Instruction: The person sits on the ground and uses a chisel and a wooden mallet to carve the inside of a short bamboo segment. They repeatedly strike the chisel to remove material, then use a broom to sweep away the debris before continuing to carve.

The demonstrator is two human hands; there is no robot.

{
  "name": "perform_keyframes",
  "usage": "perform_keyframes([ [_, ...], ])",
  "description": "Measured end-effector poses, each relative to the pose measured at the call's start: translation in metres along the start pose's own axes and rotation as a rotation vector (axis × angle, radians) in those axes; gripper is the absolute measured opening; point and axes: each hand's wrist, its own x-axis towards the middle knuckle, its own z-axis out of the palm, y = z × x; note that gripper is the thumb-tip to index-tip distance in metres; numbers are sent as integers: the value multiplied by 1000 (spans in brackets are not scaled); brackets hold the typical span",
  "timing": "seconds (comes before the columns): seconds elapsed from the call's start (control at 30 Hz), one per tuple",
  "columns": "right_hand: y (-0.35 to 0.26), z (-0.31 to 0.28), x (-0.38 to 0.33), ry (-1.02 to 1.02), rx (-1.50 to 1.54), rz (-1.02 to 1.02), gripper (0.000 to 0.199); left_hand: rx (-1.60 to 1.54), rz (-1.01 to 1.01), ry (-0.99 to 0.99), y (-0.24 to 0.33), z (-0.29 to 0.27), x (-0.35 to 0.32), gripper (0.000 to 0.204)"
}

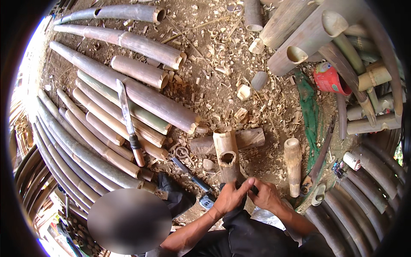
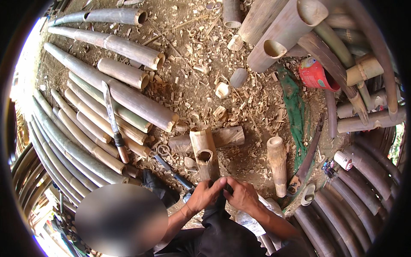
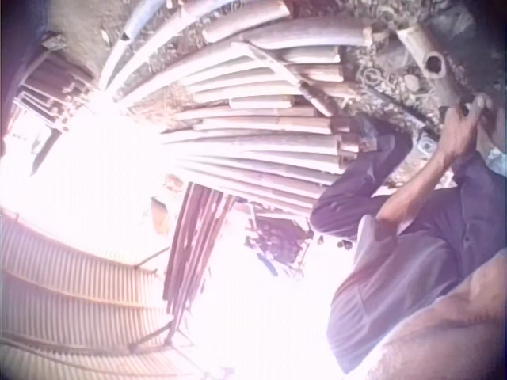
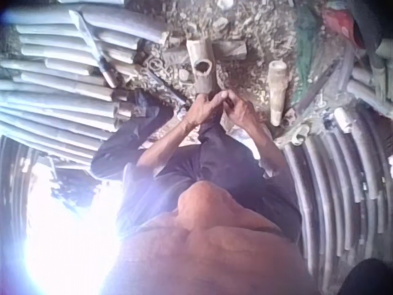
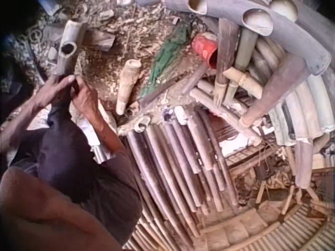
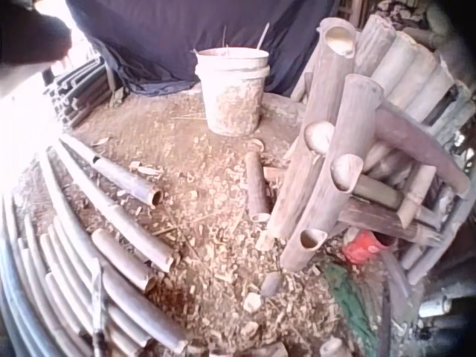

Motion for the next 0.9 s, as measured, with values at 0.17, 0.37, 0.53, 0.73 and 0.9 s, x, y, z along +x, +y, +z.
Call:
perform_keyframes([
  [0.17,0,6,27,21,-60,62,33,198,35,202,8,-1,39,67],
  [0.37,-29,-34,58,-140,-118,10,31,-92,86,193,9,-4,51,53],
  [0.53,-75,-67,81,-353,-491,-136,29,-700,45,70,8,-5,43,40],
  [0.73,-105,-77,102,-464,-818,-397,15,-1393,168,-221,-3,1,41,33],
  [0.9,-116,-79,126,-543,-901,-482,13,-1507,-10,-63,37,-2,33,27],
])
